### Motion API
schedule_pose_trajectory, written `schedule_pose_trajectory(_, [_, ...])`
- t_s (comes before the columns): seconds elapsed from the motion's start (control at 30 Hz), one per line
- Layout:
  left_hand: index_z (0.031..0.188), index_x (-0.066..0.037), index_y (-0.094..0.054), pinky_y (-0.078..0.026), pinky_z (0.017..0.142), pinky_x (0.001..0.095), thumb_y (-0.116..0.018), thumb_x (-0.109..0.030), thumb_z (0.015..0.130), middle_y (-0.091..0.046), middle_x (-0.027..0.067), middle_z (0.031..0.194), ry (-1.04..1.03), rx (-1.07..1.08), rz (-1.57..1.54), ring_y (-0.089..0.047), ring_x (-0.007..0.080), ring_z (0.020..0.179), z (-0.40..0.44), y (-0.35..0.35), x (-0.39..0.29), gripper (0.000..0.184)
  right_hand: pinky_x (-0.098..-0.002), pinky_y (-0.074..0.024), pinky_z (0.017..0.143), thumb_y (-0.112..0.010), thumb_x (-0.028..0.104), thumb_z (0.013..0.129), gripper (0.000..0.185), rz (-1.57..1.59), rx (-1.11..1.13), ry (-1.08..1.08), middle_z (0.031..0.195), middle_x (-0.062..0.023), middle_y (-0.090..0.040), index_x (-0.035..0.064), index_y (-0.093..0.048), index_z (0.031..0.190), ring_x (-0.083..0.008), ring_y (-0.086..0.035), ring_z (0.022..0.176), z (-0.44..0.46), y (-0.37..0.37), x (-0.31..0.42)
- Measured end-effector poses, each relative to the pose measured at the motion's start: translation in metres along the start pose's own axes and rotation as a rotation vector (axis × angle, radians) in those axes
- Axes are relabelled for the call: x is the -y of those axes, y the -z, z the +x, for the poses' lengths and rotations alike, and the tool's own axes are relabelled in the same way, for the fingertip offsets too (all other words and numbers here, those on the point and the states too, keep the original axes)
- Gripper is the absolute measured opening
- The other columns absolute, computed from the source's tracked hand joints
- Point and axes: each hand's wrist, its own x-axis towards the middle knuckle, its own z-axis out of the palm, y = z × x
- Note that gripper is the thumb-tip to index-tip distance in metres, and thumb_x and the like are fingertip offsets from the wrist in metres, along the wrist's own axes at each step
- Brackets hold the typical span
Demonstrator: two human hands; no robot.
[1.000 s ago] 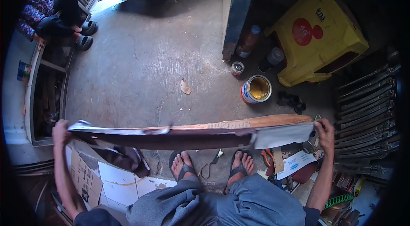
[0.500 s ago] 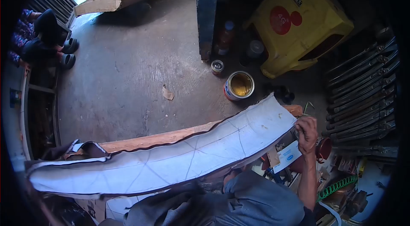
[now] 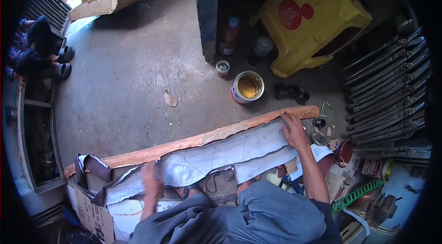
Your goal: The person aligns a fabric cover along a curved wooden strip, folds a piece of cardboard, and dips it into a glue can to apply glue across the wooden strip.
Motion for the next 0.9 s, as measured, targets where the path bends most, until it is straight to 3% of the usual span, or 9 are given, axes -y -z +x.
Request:
schedule_pose_trajectory(0.1, [0.133,-0.007,-0.062,-0.043,0.106,0.0498,-0.074,-0.009,0.084,-0.058,0.0199,0.134,-0.271,-0.05,-0.054,-0.055,0.0398,0.124,0.026,-0.034,-0.086,0.05,-0.0516,-0.0394,0.111,-0.073,0.018,0.089,0.039,-0.29,-0.066,0.171,0.13,-0.0166,-0.063,0.0063,-0.068,0.126,-0.035,-0.055,0.127,0.041,-0.024,-0.007])
schedule_pose_trajectory(0.17, [0.134,-0.008,-0.061,-0.042,0.105,0.0507,-0.076,-0.014,0.083,-0.057,0.0214,0.131,-0.3,-0.015,-0.133,-0.054,0.04,0.122,0.042,-0.046,-0.112,0.053,-0.0552,-0.035,0.114,-0.077,0.028,0.086,0.045,-0.355,0.256,0.058,0.129,-0.0157,-0.063,0.0091,-0.069,0.127,-0.0343,-0.053,0.129,0.063,-0.025,-0.014])
schedule_pose_trajectory(0.2, [0.125,-0.007,-0.065,-0.044,0.098,0.05,-0.076,-0.016,0.084,-0.061,0.0183,0.118,-0.343,-0.034,-0.105,-0.056,0.0376,0.113,0.047,-0.047,-0.119,0.043,-0.0552,-0.035,0.114,-0.077,0.028,0.086,0.045,-0.351,0.269,0.062,0.129,-0.0157,-0.063,0.0091,-0.069,0.127,-0.0343,-0.053,0.129,0.064,-0.023,-0.017])
schedule_pose_trajectory(0.37, [0.101,-0.007,-0.068,-0.045,0.086,0.0475,-0.073,-0.015,0.086,-0.06,0.0119,0.096,-0.445,0.008,-0.036,-0.056,0.0332,0.097,0.044,-0.055,-0.092,0.017,-0.0451,-0.046,0.1,-0.083,0.038,0.078,0.044,-0.158,0.491,0.041,0.115,-0.0152,-0.066,0.009,-0.078,0.11,-0.0334,-0.058,0.118,0.092,0.028,-0.017])
schedule_pose_trajectory(0.4, [0.1,-0.007,-0.068,-0.044,0.085,0.047,-0.072,-0.015,0.086,-0.06,0.012,0.096,-0.432,0.004,-0.01,-0.056,0.0332,0.097,0.042,-0.057,-0.085,0.016,-0.0427,-0.0495,0.09,-0.083,0.038,0.079,0.037,-0.083,0.436,0.044,0.105,-0.0145,-0.068,0.0073,-0.08,0.1,-0.032,-0.063,0.106,0.091,0.037,-0.014])
schedule_pose_trajectory(0.53, [0.098,-0.008,-0.066,-0.043,0.084,0.0461,-0.07,-0.015,0.088,-0.059,0.0116,0.095,-0.442,-0.015,0.051,-0.056,0.0325,0.095,0.043,-0.062,-0.08,0.013,-0.0422,-0.0521,0.082,-0.075,0.036,0.088,0.031,-0.027,0.421,0.109,0.089,-0.012,-0.07,0.0072,-0.079,0.1,-0.0327,-0.068,0.089,0.091,0.087,0.015])
schedule_pose_trajectory(0.63, [0.098,-0.007,-0.063,-0.041,0.087,0.0461,-0.068,-0.015,0.088,-0.058,0.0115,0.094,-0.472,-0.079,0.082,-0.056,0.0324,0.095,0.049,-0.058,-0.096,0.014,-0.0427,-0.0518,0.082,-0.072,0.036,0.091,0.03,-0.081,0.275,0.009,0.088,-0.0116,-0.072,0.0084,-0.078,0.1,-0.0332,-0.068,0.088,0.089,0.105,0.048])
schedule_pose_trajectory(0.73, [0.098,-0.006,-0.062,-0.041,0.086,0.046,-0.068,-0.015,0.088,-0.058,0.0122,0.096,-0.492,-0.111,0.07,-0.055,0.0327,0.095,0.047,-0.057,-0.103,0.015,-0.0416,-0.0497,0.08,-0.071,0.036,0.09,0.029,-0.101,0.19,0.145,0.086,-0.0094,-0.073,0.0089,-0.078,0.095,-0.0305,-0.069,0.085,0.09,0.12,0.061])
schedule_pose_trajectory(0.9, [0.118,-0.003,-0.057,-0.042,0.091,0.048,-0.073,-0.015,0.085,-0.059,0.0187,0.11,-0.452,-0.106,-0.032,-0.056,0.0364,0.102,0.04,-0.051,-0.129,0.038,-0.0374,-0.0429,0.081,-0.081,0.04,0.08,0.036,-0.251,0.168,0.315,0.082,-0.0068,-0.067,0.0075,-0.073,0.094,-0.0269,-0.064,0.081,0.068,0.151,0.095])
